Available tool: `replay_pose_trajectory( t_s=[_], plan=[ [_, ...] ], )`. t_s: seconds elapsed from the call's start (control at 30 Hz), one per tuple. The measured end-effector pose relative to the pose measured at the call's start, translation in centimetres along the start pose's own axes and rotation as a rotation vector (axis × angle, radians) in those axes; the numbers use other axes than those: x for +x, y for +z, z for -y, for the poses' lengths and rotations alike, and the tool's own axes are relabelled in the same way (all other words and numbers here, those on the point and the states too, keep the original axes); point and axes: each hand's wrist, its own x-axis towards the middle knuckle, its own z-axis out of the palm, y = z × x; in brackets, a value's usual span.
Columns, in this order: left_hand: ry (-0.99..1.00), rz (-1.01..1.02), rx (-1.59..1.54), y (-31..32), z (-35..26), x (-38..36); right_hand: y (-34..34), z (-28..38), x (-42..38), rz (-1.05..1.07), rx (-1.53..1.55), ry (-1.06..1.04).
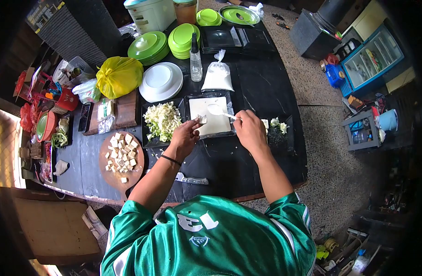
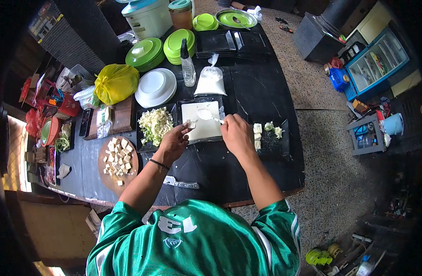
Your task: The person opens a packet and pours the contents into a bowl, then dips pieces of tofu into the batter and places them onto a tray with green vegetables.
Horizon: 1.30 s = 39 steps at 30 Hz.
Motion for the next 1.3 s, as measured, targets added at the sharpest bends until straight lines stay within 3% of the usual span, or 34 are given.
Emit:
replay_pose_trajectory(
  t_s=[0.37,0.63,0.97,1.07,1.13,1.3],
  plan=[
    [0.053,-0.032,0.074,-0.4,-0.8,-0.6,2.9,-1.2,-2.0,0.122,-0.235,0.039],
    [0.214,-0.123,0.521,1.3,-1.4,-1.7,2.3,-0.5,-1.8,0.036,-0.333,-0.001],
    [0.259,-0.089,0.619,1.7,-2.1,-2.0,2.7,0.7,-1.5,0.006,-0.079,-0.131],
    [0.356,-0.060,0.633,1.5,-1.7,-1.5,3.2,1.2,-1.3,0.022,0.072,-0.159],
    [0.533,-0.035,0.789,1.6,-1.5,-1.7,3.3,1.9,-0.9,0.035,0.162,-0.159],
    [0.633,0.011,0.880,1.2,-1.1,-1.1,4.2,2.5,-0.1,0.027,0.312,-0.159]
  ],
)
